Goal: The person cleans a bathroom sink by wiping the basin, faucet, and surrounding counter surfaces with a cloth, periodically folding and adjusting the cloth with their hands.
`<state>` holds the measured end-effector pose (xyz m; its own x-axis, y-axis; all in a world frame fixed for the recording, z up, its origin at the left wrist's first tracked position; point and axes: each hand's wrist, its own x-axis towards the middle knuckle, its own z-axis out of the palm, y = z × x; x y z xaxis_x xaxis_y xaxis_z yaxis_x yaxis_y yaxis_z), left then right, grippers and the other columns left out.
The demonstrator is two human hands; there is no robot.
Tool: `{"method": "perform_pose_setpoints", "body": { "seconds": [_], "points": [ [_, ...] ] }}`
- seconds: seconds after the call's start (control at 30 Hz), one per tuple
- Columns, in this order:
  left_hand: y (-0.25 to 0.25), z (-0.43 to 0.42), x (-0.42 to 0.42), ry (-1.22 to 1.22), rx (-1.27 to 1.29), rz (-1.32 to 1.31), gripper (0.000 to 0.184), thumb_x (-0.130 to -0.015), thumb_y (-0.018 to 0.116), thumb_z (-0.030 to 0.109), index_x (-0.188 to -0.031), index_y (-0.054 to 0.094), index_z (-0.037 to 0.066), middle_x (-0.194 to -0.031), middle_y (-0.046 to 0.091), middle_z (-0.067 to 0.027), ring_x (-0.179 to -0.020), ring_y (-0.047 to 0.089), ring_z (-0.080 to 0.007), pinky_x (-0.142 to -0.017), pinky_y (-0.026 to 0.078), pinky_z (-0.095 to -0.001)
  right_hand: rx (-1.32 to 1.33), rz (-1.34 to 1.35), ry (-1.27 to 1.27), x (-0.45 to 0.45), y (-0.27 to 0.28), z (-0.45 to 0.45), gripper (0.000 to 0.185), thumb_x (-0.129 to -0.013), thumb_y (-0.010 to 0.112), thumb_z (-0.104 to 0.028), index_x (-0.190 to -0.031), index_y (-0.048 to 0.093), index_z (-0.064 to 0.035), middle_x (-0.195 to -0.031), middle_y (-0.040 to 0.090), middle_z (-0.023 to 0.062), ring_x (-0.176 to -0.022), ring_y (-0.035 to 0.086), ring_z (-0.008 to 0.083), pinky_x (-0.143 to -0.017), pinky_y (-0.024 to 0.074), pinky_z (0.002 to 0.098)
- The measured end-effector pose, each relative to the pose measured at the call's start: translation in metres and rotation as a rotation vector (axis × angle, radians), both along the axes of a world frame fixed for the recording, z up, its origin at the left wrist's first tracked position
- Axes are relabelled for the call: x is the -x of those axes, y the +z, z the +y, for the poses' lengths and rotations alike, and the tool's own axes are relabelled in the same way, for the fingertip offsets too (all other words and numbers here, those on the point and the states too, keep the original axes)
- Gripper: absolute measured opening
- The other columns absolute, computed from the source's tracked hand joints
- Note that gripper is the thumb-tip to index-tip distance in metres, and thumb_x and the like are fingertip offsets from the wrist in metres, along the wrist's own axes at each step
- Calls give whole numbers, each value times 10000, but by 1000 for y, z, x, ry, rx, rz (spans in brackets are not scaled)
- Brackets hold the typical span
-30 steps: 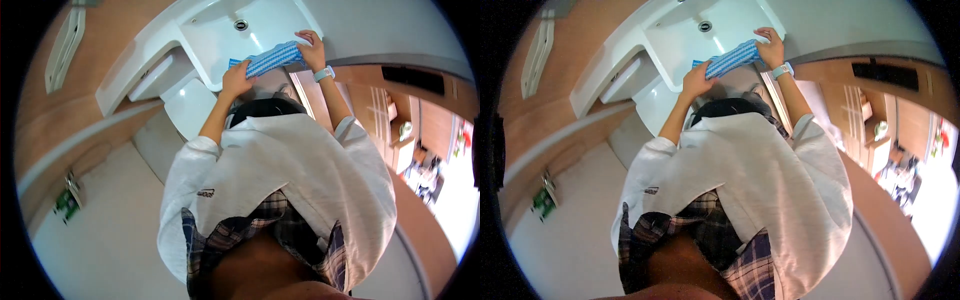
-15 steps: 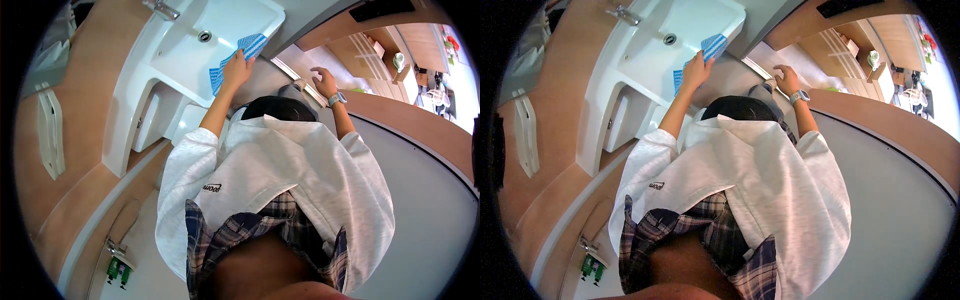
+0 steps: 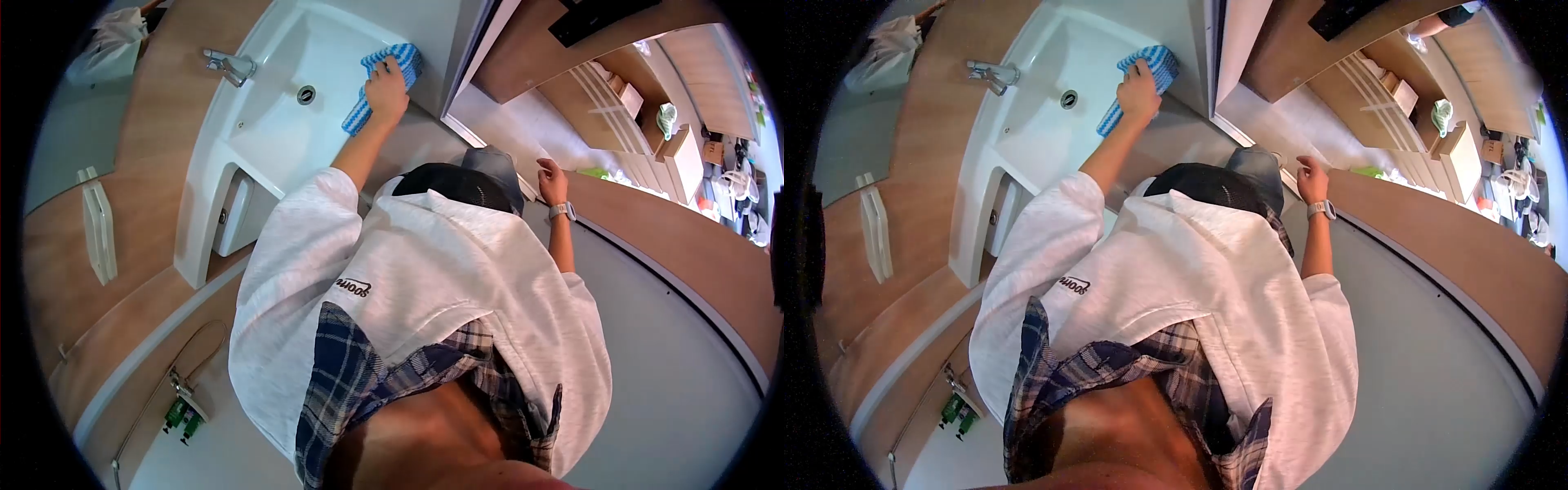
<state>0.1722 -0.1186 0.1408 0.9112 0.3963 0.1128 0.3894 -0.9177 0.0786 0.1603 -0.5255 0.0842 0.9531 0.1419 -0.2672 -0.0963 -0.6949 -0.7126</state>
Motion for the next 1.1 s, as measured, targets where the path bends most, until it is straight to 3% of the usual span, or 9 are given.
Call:
{"method": "perform_pose_setpoints", "body": {
  "seconds": [0.03,0.13,0.37,0.47,0.67,0.7,0.83,0.87,1.1],
  "points": [
    [-1,0,-4,20,-6,29,758,-551,809,135,-1183,402,35,-1032,549,-129,-889,611,-279,-698,522,-365,34,10,22,-4,-3,-7,270,-790,565,-73,-1051,625,-101,-1039,662,90,-882,660,259,-810,507,354],
    [-3,8,10,-57,10,-12,784,-559,799,117,-1225,389,58,-1015,556,-123,-872,614,-289,-704,521,-374,85,67,93,-10,-14,-21,270,-791,563,-84,-1052,627,-109,-1041,665,86,-880,664,251,-812,507,355],
    [6,34,86,15,163,111,716,-705,720,151,-1314,343,176,-1005,573,-137,-883,618,-317,-713,517,-419,175,139,255,-11,-29,13,267,-803,562,-107,-1060,623,-72,-1038,664,129,-943,652,242,-808,509,331],
    [9,50,139,48,235,95,705,-708,723,171,-1311,357,177,-1051,577,-141,-890,617,-338,-719,508,-440,81,129,319,6,-40,44,270,-803,542,-179,-1053,625,-116,-1016,673,118,-914,658,258,-801,509,364],
    [18,75,246,196,308,97,573,-704,730,190,-1214,474,133,-1070,611,-142,-915,614,-349,-725,496,-450,-8,172,421,35,-69,78,279,-789,561,-177,-1047,638,-107,-999,669,143,-947,641,292,-839,496,365],
    [10,80,254,116,277,2,545,-695,738,219,-1174,506,105,-1008,638,-150,-897,621,-347,-729,495,-445,21,163,414,36,-65,79,282,-787,563,-168,-1051,637,-106,-997,669,143,-949,640,291,-841,496,367],
    [18,71,219,254,266,205,541,-687,747,293,-1129,530,68,-932,658,-163,-862,634,-347,-722,503,-436,11,177,336,32,-56,73,264,-800,558,-97,-1054,628,-68,-999,674,114,-941,647,237,-829,503,335],
    [17,68,208,249,270,206,541,-687,747,293,-1129,530,68,-932,658,-163,-862,634,-347,-722,503,-436,-25,221,277,33,-56,66,252,-808,548,-47,-1049,620,-44,-1005,673,100,-941,646,204,-819,507,307],
    [4,43,82,114,240,142,476,-698,748,330,-1006,562,19,-817,663,-183,-773,656,-343,-671,523,-432,58,142,89,61,-43,-14,240,-829,547,-46,-1059,616,-37,-1000,671,103,-924,650,194,-796,516,296]
  ]
}}
